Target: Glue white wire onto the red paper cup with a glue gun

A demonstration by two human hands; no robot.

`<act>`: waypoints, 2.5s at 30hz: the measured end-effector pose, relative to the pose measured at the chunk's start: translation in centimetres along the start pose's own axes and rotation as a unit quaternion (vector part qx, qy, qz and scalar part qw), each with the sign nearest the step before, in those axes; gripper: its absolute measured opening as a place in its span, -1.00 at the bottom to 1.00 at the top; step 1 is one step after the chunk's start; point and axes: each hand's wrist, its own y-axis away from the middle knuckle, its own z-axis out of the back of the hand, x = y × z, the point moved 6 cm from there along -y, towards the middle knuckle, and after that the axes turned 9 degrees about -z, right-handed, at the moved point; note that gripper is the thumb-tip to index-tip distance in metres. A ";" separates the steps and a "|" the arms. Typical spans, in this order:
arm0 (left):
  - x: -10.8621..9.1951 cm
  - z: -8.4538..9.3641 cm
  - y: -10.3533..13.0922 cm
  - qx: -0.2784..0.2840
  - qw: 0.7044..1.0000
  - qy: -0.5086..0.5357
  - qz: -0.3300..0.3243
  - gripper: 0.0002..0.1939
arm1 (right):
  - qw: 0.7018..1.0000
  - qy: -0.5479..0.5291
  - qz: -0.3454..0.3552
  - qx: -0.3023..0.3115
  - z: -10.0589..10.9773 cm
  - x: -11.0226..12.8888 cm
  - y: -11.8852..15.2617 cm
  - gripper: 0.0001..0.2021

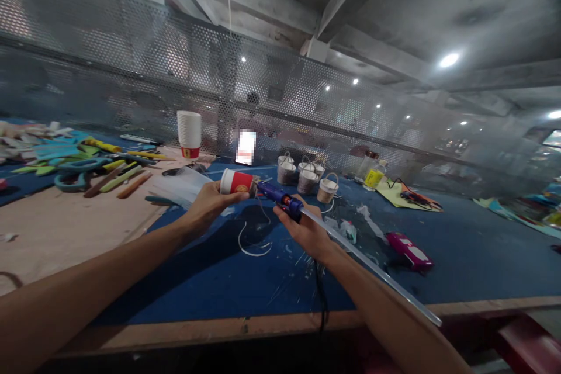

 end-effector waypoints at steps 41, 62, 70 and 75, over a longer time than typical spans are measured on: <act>1.3 -2.5 1.7 0.102 0.994 0.032 0.040 -0.77 | 0.911 -0.387 -0.132 0.057 -1.7 -2.0 -1.8 -0.59; 1.5 -1.8 1.2 0.060 0.995 0.042 0.062 -0.74 | 0.934 -0.329 -0.137 0.017 -1.3 -2.0 -1.7 -0.69; 0.6 -0.4 0.4 0.003 1.000 -0.008 0.005 -0.74 | 0.937 -0.316 -0.140 0.046 -1.8 -2.0 -1.4 -0.66; 0.0 0.1 0.4 -0.015 0.999 -0.034 -0.019 -0.75 | 0.940 -0.301 -0.142 0.077 -2.0 -2.0 -1.2 -0.63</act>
